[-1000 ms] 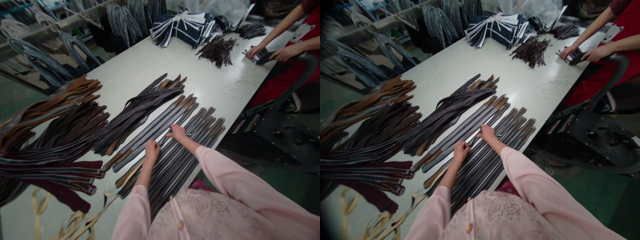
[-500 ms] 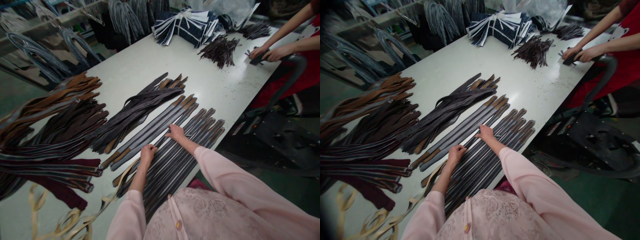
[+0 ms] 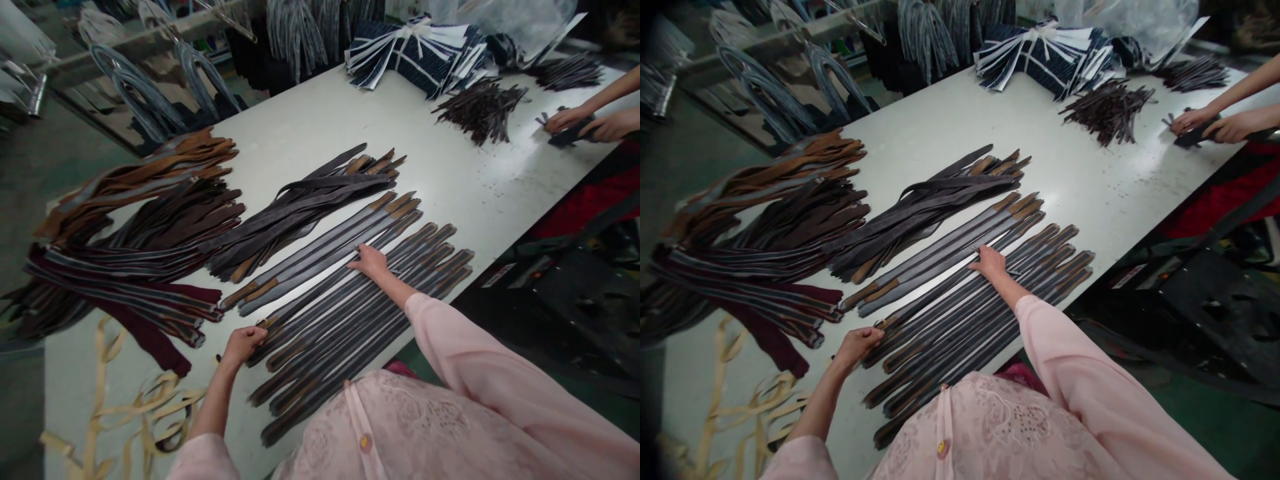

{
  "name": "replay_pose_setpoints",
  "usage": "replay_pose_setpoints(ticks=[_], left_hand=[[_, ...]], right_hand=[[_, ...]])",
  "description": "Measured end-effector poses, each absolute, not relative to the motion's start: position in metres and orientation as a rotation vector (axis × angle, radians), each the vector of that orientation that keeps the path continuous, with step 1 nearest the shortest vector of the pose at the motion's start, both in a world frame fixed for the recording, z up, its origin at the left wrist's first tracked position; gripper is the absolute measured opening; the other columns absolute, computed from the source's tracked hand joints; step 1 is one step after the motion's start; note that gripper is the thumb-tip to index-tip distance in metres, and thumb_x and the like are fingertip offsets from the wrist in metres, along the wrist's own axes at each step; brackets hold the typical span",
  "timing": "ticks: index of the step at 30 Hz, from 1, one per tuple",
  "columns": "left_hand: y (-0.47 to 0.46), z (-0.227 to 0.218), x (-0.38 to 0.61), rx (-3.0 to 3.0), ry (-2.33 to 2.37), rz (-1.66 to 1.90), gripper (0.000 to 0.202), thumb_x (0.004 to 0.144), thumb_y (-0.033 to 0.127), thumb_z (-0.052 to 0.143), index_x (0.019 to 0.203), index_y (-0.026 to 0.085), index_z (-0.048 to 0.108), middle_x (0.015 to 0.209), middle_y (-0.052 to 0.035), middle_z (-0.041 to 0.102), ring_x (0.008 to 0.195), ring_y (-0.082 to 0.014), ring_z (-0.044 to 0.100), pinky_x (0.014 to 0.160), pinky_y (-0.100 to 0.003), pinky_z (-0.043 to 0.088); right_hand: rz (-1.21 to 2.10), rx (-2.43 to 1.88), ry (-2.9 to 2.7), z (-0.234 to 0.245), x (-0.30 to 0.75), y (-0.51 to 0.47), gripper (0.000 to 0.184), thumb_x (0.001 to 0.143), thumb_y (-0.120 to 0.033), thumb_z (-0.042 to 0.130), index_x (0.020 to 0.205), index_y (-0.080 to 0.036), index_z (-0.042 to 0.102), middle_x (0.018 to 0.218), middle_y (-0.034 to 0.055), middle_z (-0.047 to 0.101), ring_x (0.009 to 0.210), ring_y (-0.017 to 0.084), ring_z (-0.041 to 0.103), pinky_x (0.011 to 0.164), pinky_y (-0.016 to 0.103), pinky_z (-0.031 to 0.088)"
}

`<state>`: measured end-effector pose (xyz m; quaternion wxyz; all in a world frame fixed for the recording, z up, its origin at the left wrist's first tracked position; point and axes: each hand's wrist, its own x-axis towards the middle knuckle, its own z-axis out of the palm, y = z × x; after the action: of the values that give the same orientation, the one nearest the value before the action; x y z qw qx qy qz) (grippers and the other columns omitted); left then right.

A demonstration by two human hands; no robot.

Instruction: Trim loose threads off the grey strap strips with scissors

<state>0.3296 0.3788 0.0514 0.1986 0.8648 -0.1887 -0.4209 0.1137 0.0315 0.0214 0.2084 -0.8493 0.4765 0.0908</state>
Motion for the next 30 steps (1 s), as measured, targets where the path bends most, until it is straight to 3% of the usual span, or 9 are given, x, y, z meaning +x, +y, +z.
replay_pose_setpoints(ticks=[12, 18, 22, 30], left_hand=[[0.425, 0.046, 0.356, 2.706, -0.562, -1.021, 0.033, 0.057, 0.050, 0.055, 0.054, 0.018, 0.059, 0.045, 0.0037, 0.049, 0.049, -0.0114, 0.043, 0.051, -0.023, 0.029], [0.427, 0.043, 0.350, 2.769, -0.564, -0.949, 0.028, 0.060, 0.046, 0.054, 0.053, 0.020, 0.059, 0.045, 0.0022, 0.051, 0.050, -0.0132, 0.047, 0.051, -0.024, 0.029], [0.431, 0.042, 0.349, 2.748, -0.581, -0.911, 0.027, 0.061, 0.045, 0.053, 0.052, 0.020, 0.059, 0.046, 0.0009, 0.053, 0.051, -0.0139, 0.048, 0.050, -0.024, 0.029], [0.443, 0.045, 0.349, 2.636, -0.621, -0.876, 0.030, 0.063, 0.046, 0.051, 0.055, 0.019, 0.060, 0.046, 0.0012, 0.051, 0.051, -0.0138, 0.046, 0.051, -0.025, 0.029]], right_hand=[[0.273, -2.374, 1.352, 0.026, 0.116, 0.036, 0.052, 0.063, -0.062, 0.056, 0.096, -0.022, 0.051, 0.098, 0.0058, 0.061, 0.092, 0.022, 0.055, 0.072, 0.032, 0.042], [0.342, -2.438, 1.398, 0.042, 0.122, 0.051, 0.042, 0.072, -0.050, 0.054, 0.101, -0.020, 0.052, 0.096, 0.0096, 0.062, 0.092, 0.024, 0.056, 0.073, 0.033, 0.042], [0.304, -2.573, 1.188, 0.055, 0.145, 0.097, 0.025, 0.080, -0.032, 0.046, 0.100, -0.021, 0.055, 0.095, 0.0089, 0.063, 0.091, 0.022, 0.057, 0.075, 0.031, 0.040], [0.413, -2.472, 0.826, 0.045, 0.208, 0.207, 0.024, 0.078, -0.034, 0.046, 0.087, -0.021, 0.064, 0.090, 0.0070, 0.065, 0.088, 0.018, 0.058, 0.070, 0.024, 0.039]])
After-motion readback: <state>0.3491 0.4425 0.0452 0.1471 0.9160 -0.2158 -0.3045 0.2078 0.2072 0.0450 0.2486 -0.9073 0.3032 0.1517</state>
